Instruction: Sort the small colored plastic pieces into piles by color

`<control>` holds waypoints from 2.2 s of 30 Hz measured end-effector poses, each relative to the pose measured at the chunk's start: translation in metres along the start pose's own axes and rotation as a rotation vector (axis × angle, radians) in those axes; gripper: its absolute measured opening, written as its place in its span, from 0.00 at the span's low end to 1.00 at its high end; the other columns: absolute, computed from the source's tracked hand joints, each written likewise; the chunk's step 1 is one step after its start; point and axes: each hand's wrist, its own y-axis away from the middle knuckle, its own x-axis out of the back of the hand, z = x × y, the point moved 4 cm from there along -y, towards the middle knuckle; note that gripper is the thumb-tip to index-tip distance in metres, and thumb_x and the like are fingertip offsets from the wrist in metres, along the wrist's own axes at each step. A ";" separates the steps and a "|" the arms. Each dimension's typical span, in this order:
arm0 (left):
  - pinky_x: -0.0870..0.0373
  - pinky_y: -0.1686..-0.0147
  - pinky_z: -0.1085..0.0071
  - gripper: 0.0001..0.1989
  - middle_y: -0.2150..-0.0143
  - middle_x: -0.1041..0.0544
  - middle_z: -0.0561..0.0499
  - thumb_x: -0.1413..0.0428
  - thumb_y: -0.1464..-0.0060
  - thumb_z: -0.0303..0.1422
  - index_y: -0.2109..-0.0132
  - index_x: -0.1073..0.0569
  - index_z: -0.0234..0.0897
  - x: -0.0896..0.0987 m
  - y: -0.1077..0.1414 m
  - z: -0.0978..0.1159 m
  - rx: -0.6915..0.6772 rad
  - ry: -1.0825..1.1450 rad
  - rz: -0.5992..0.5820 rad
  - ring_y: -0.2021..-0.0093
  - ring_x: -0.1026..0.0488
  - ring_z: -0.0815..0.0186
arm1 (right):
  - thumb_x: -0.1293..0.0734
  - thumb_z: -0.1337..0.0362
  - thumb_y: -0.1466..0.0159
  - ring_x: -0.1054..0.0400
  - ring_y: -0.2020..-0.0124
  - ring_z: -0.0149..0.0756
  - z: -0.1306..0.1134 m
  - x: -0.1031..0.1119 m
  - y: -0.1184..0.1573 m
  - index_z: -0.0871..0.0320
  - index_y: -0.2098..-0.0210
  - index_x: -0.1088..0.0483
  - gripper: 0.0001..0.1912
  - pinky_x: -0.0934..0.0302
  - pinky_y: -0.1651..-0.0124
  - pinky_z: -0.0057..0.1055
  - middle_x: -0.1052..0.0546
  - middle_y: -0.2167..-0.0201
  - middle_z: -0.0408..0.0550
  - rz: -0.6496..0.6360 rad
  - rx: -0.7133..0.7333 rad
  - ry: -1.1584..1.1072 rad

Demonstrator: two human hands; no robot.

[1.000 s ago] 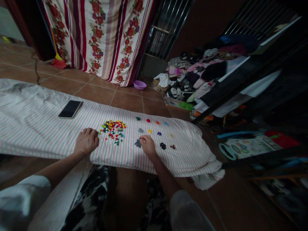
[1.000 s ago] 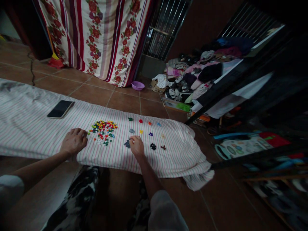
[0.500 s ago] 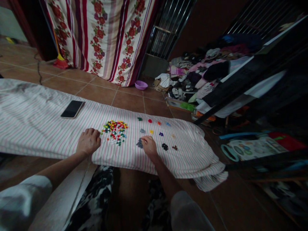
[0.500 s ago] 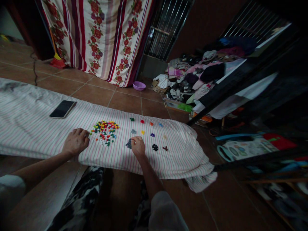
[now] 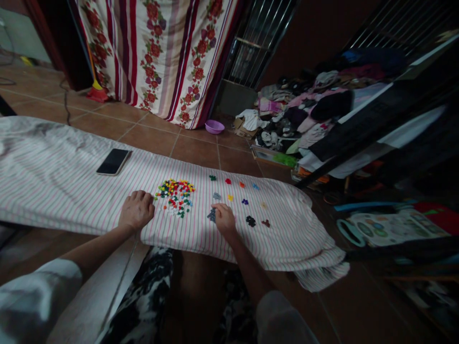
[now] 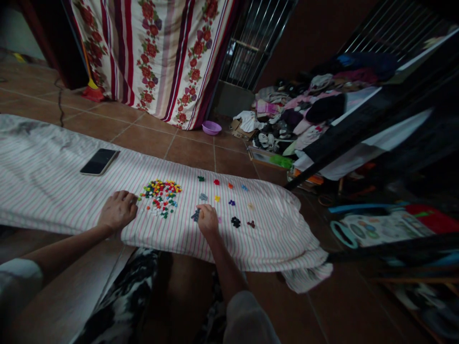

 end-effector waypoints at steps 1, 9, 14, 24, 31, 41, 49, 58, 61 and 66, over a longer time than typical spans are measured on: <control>0.40 0.58 0.60 0.14 0.58 0.29 0.41 0.55 0.44 0.34 0.58 0.28 0.35 0.000 0.000 0.000 -0.002 -0.002 -0.002 0.54 0.35 0.53 | 0.45 0.72 0.39 0.32 0.55 0.37 0.000 0.001 0.000 0.57 0.61 0.23 0.19 0.39 0.47 0.34 0.23 0.59 0.50 0.002 0.006 0.000; 0.40 0.58 0.60 0.13 0.58 0.29 0.41 0.55 0.43 0.34 0.58 0.28 0.36 -0.002 0.001 -0.001 -0.001 -0.001 0.002 0.54 0.35 0.53 | 0.42 0.71 0.40 0.31 0.56 0.39 -0.011 0.005 -0.015 0.55 0.63 0.23 0.16 0.39 0.48 0.36 0.22 0.61 0.48 0.040 0.028 -0.016; 0.41 0.58 0.59 0.12 0.59 0.29 0.41 0.55 0.43 0.33 0.58 0.28 0.36 -0.001 0.000 0.000 -0.004 0.006 -0.011 0.54 0.35 0.53 | 0.41 0.68 0.37 0.31 0.57 0.38 -0.038 -0.011 -0.026 0.55 0.61 0.23 0.14 0.40 0.48 0.35 0.21 0.62 0.48 -0.027 0.102 -0.065; 0.40 0.57 0.59 0.11 0.57 0.29 0.42 0.54 0.43 0.33 0.57 0.29 0.37 0.003 -0.002 0.002 0.008 0.006 -0.042 0.53 0.35 0.53 | 0.37 0.67 0.36 0.35 0.54 0.39 -0.092 -0.047 -0.043 0.53 0.56 0.23 0.13 0.43 0.48 0.33 0.23 0.58 0.49 -0.148 0.141 0.029; 0.40 0.57 0.59 0.12 0.58 0.29 0.41 0.54 0.43 0.32 0.58 0.29 0.36 0.002 -0.001 0.001 0.003 0.019 -0.030 0.54 0.35 0.53 | 0.38 0.64 0.34 0.38 0.54 0.41 -0.105 -0.050 -0.050 0.53 0.58 0.22 0.12 0.46 0.47 0.36 0.24 0.60 0.50 -0.205 0.165 0.190; 0.40 0.58 0.59 0.11 0.58 0.29 0.42 0.54 0.44 0.33 0.58 0.29 0.36 0.002 -0.001 0.001 -0.003 0.011 -0.017 0.54 0.35 0.53 | 0.36 0.64 0.35 0.41 0.51 0.42 -0.114 -0.056 -0.056 0.52 0.58 0.24 0.10 0.48 0.49 0.35 0.24 0.57 0.47 -0.263 0.241 0.317; 0.40 0.59 0.61 0.11 0.59 0.29 0.43 0.53 0.44 0.33 0.59 0.29 0.37 -0.001 0.000 -0.001 -0.009 -0.013 0.008 0.55 0.35 0.54 | 0.38 0.63 0.33 0.40 0.52 0.41 -0.113 -0.060 -0.056 0.54 0.61 0.23 0.11 0.47 0.49 0.34 0.23 0.60 0.46 -0.206 0.281 0.282; 0.41 0.58 0.61 0.13 0.58 0.29 0.43 0.54 0.44 0.34 0.57 0.28 0.36 0.000 0.000 0.000 -0.006 -0.020 -0.006 0.53 0.35 0.54 | 0.40 0.62 0.31 0.36 0.56 0.37 -0.116 -0.057 -0.052 0.54 0.62 0.24 0.13 0.46 0.50 0.33 0.22 0.62 0.46 -0.153 0.302 0.141; 0.41 0.58 0.61 0.13 0.57 0.28 0.43 0.54 0.44 0.34 0.57 0.28 0.36 0.000 -0.001 0.000 -0.005 -0.027 -0.012 0.53 0.34 0.54 | 0.41 0.62 0.30 0.35 0.56 0.37 -0.115 -0.050 -0.051 0.54 0.60 0.25 0.13 0.44 0.50 0.32 0.22 0.62 0.46 -0.104 0.269 0.098; 0.40 0.58 0.61 0.13 0.58 0.28 0.43 0.55 0.44 0.33 0.57 0.28 0.36 0.000 0.000 0.000 -0.008 -0.037 -0.013 0.53 0.34 0.54 | 0.42 0.63 0.30 0.33 0.56 0.38 -0.106 -0.039 -0.051 0.53 0.57 0.27 0.12 0.41 0.52 0.31 0.21 0.61 0.45 -0.051 0.160 0.002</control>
